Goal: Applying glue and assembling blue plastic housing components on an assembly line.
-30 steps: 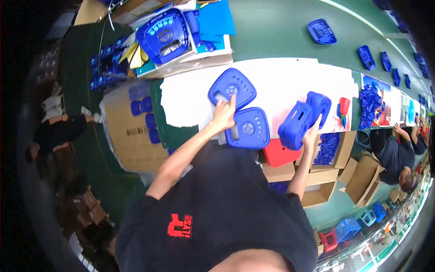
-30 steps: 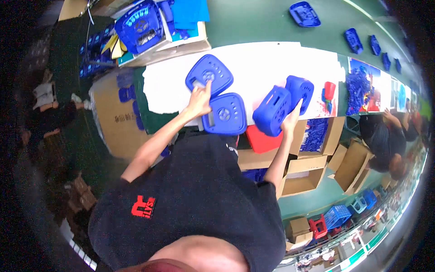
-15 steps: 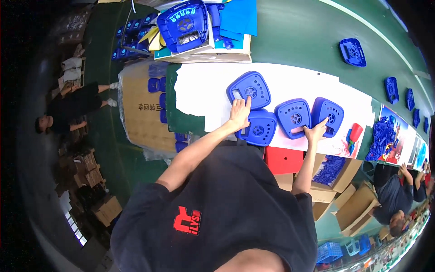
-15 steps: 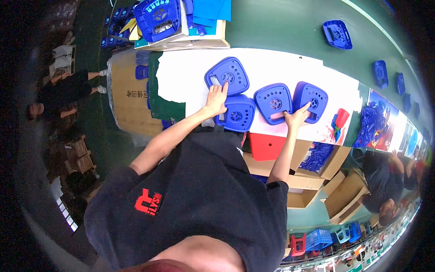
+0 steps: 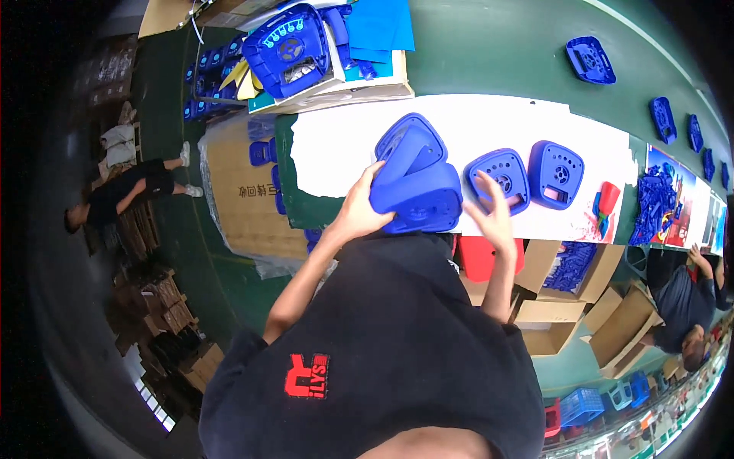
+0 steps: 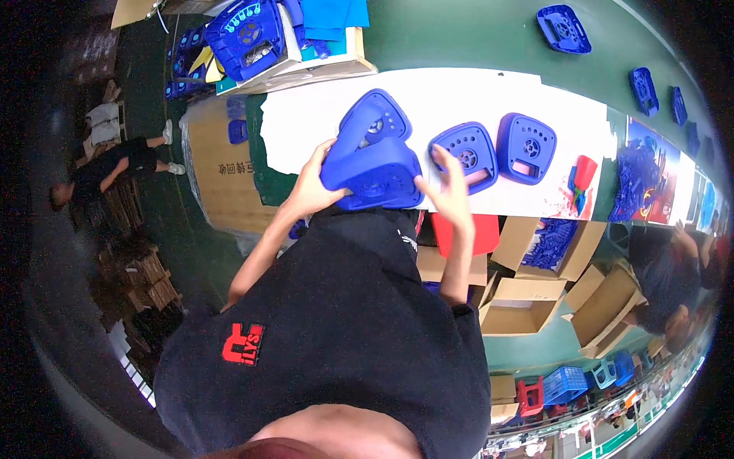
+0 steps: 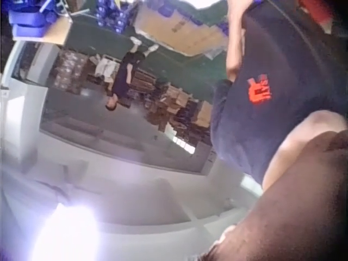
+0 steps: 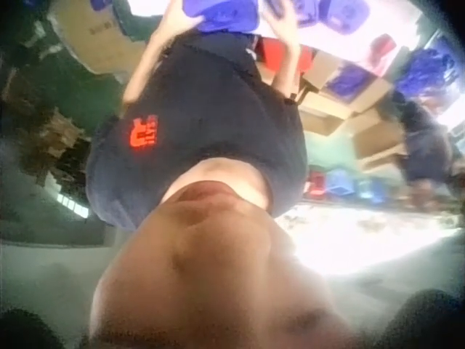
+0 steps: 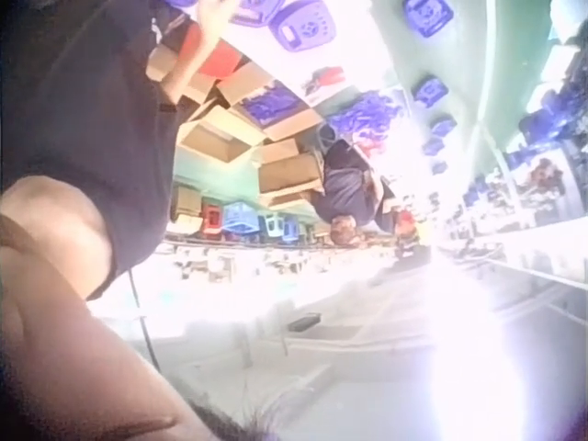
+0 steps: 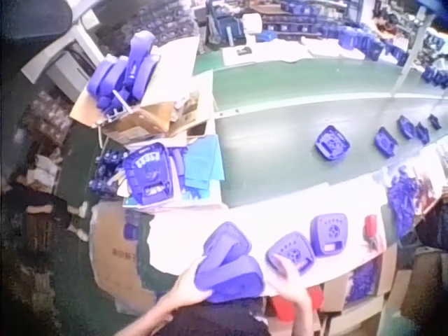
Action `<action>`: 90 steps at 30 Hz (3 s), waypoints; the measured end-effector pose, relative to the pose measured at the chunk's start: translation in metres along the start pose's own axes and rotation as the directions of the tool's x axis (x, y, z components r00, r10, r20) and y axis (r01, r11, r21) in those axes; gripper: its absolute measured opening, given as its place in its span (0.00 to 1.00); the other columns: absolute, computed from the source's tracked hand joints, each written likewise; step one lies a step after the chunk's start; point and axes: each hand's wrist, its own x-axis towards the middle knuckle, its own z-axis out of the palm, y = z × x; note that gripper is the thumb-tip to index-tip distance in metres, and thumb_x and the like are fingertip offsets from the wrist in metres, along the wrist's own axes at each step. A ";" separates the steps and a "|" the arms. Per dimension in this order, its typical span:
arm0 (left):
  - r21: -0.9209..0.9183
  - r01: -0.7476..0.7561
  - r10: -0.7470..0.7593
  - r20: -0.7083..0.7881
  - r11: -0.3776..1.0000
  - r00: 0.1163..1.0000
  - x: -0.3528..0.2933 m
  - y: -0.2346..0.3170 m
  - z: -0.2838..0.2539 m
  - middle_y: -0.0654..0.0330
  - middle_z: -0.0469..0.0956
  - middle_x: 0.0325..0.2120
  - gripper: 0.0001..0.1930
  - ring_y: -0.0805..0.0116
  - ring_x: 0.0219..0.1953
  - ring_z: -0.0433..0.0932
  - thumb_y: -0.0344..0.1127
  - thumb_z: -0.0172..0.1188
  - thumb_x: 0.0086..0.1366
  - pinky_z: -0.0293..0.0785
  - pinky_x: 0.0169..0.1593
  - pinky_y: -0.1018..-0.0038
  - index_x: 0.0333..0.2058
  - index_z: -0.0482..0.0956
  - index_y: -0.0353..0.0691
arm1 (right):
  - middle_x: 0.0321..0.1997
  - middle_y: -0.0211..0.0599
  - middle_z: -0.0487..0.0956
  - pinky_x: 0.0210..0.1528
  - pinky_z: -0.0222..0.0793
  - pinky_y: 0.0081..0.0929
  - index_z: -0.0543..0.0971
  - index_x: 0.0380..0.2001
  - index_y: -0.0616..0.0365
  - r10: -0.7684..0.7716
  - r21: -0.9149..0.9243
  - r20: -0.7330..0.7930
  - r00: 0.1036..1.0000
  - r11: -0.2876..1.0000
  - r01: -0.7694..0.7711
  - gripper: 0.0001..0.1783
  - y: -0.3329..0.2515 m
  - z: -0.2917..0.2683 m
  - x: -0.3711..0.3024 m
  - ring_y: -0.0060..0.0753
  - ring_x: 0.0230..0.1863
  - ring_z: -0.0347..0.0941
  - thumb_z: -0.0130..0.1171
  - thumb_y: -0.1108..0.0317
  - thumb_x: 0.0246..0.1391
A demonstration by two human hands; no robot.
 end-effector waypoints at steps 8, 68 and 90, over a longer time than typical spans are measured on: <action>-0.525 -0.167 0.249 0.088 0.834 0.965 -0.060 0.009 -0.041 0.51 0.58 0.58 0.54 0.61 0.60 0.59 0.34 0.75 0.38 0.53 0.62 0.66 0.61 0.49 0.33 | 0.53 0.39 0.68 0.59 0.55 0.26 0.64 0.55 0.66 -0.165 0.457 0.090 0.982 0.883 0.107 0.33 -0.047 0.076 -0.006 0.31 0.56 0.62 0.59 0.72 0.43; -0.975 0.207 0.004 0.207 -0.083 0.978 -0.117 -0.223 -0.123 0.58 0.78 0.36 0.16 0.66 0.38 0.77 0.40 0.53 0.61 0.72 0.47 0.72 0.43 0.74 0.35 | 0.08 0.40 0.66 0.21 0.62 0.33 0.74 0.15 0.63 -0.053 -0.527 -0.147 0.988 0.849 -0.033 0.26 -0.148 0.234 -0.069 0.39 0.13 0.67 0.51 0.52 0.56; -0.988 -0.012 -0.034 -0.018 0.157 0.999 -0.139 -0.126 -0.139 0.51 0.75 0.42 0.33 0.61 0.45 0.72 0.57 0.30 0.65 0.64 0.54 0.68 0.44 0.71 0.30 | 0.37 0.33 0.75 0.41 0.63 0.20 0.73 0.39 0.64 -0.161 0.420 -0.076 0.984 0.890 0.178 0.19 -0.062 0.241 -0.064 0.22 0.37 0.69 0.45 0.57 0.56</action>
